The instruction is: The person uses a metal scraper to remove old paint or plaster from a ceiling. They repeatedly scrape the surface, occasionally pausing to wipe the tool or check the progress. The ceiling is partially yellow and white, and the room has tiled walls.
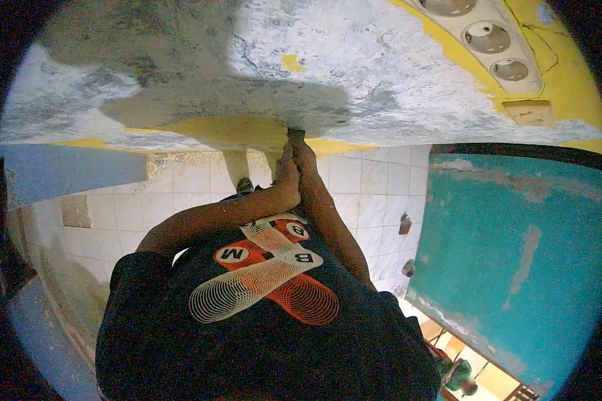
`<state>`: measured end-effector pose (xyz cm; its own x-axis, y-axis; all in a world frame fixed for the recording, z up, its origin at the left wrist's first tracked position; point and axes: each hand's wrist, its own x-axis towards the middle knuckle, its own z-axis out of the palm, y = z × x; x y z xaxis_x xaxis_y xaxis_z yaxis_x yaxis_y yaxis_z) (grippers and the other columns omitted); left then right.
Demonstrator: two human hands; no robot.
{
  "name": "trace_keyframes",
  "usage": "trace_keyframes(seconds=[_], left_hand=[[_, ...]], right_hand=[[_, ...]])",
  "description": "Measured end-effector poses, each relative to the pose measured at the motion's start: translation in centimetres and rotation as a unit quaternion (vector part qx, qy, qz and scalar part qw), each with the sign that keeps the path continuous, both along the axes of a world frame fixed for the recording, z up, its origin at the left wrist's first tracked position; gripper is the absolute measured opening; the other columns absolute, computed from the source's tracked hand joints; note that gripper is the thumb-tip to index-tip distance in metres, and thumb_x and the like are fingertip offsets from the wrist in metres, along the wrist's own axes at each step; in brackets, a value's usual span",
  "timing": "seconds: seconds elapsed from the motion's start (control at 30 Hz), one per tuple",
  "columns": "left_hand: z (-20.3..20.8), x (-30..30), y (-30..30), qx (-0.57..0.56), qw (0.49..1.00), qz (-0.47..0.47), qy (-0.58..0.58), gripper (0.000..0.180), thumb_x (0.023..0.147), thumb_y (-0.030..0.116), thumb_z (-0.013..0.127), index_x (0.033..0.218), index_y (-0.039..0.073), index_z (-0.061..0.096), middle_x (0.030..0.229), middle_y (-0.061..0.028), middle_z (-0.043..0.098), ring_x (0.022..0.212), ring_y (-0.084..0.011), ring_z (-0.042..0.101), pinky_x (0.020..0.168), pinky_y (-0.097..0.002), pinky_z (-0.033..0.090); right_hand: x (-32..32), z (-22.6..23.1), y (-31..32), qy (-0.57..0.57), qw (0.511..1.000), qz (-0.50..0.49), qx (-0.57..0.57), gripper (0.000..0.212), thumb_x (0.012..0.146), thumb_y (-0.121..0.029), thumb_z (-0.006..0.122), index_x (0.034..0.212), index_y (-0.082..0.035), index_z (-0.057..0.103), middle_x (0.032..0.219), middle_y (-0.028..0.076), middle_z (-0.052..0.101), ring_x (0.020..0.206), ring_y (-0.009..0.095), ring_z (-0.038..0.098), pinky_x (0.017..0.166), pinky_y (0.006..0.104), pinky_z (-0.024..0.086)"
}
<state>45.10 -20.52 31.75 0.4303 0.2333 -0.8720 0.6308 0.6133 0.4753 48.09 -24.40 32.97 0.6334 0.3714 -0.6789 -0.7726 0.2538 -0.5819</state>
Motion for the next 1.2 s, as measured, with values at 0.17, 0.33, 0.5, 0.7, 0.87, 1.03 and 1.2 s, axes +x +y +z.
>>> trace_keyframes(seconds=[0.17,0.33,0.5,0.7,0.87,1.03,1.2], left_hand=[[2.0,-0.6,-0.8,-0.033,0.995,0.087,-0.035,0.073,0.091,0.065,0.034,0.128,0.004,0.05,0.126,-0.0163,0.054,0.112,-0.031,0.053,0.092,-0.0425,0.041],[0.6,-0.3,-1.5,-0.045,0.993,0.104,-0.04,0.072,0.091,0.064,0.034,0.128,0.005,0.049,0.126,-0.0164,0.054,0.112,-0.0308,0.052,0.092,-0.0423,0.041],[0.3,-0.1,-1.4,-0.056,0.99,0.124,-0.04,0.072,0.091,0.064,0.033,0.129,0.005,0.049,0.126,-0.0165,0.054,0.113,-0.0308,0.052,0.093,-0.0422,0.041],[0.4,-0.4,-1.5,-0.077,0.99,0.115,-0.036,0.071,0.092,0.063,0.033,0.129,0.005,0.048,0.126,-0.0166,0.054,0.113,-0.0308,0.052,0.093,-0.042,0.041],[-0.2,-0.1,-1.1,-0.086,0.988,0.122,-0.038,0.07,0.092,0.063,0.032,0.13,0.006,0.048,0.126,-0.0167,0.053,0.114,-0.0308,0.051,0.094,-0.0419,0.041],[-0.6,-0.3,-1.1,-0.102,0.983,0.146,-0.04,0.07,0.092,0.063,0.032,0.13,0.006,0.048,0.126,-0.0168,0.053,0.114,-0.0308,0.051,0.094,-0.0418,0.041],[-0.9,0.1,-0.8,-0.116,0.983,0.139,-0.033,0.068,0.093,0.062,0.032,0.128,0.007,0.048,0.124,-0.0166,0.054,0.112,-0.0309,0.051,0.093,-0.0427,0.041]], right_hand=[[0.5,-1.1,-0.9,-0.036,0.993,0.093,-0.069,0.024,0.095,-0.023,0.051,0.107,-0.004,0.055,0.078,0.002,0.054,0.064,0.014,0.053,0.059,0.0313,0.047],[-0.3,1.8,-0.2,0.0,0.998,0.064,-0.004,0.032,0.095,-0.022,0.052,0.121,-0.004,0.054,0.075,0.001,0.052,0.064,0.012,0.052,0.058,0.0288,0.046],[0.4,0.9,-0.1,-0.03,0.996,0.086,-0.024,0.033,0.093,-0.037,0.051,0.104,-0.006,0.057,0.074,0.005,0.056,0.057,0.017,0.054,0.051,0.0322,0.046],[1.1,-5.3,-1.1,-0.056,0.987,0.094,-0.12,0.037,0.093,-0.043,0.052,0.1,-0.007,0.058,0.076,0.005,0.057,0.062,0.017,0.053,0.058,0.0328,0.046],[0.7,-1.8,-0.4,-0.057,0.996,0.068,-0.032,0.017,0.093,-0.024,0.054,0.091,-0.008,0.057,0.069,-0.001,0.051,0.054,0.013,0.049,0.05,0.0296,0.043],[1.5,-2.2,-0.1,-0.061,0.993,0.063,-0.074,0.017,0.091,-0.025,0.057,0.089,-0.009,0.057,0.071,0.0,0.052,0.056,0.014,0.05,0.052,0.0303,0.043],[0.9,-6.5,-0.9,-0.046,0.997,0.048,-0.047,0.028,0.091,-0.03,0.055,0.109,-0.01,0.061,0.07,0.003,0.055,0.056,0.018,0.05,0.054,0.0344,0.043]])
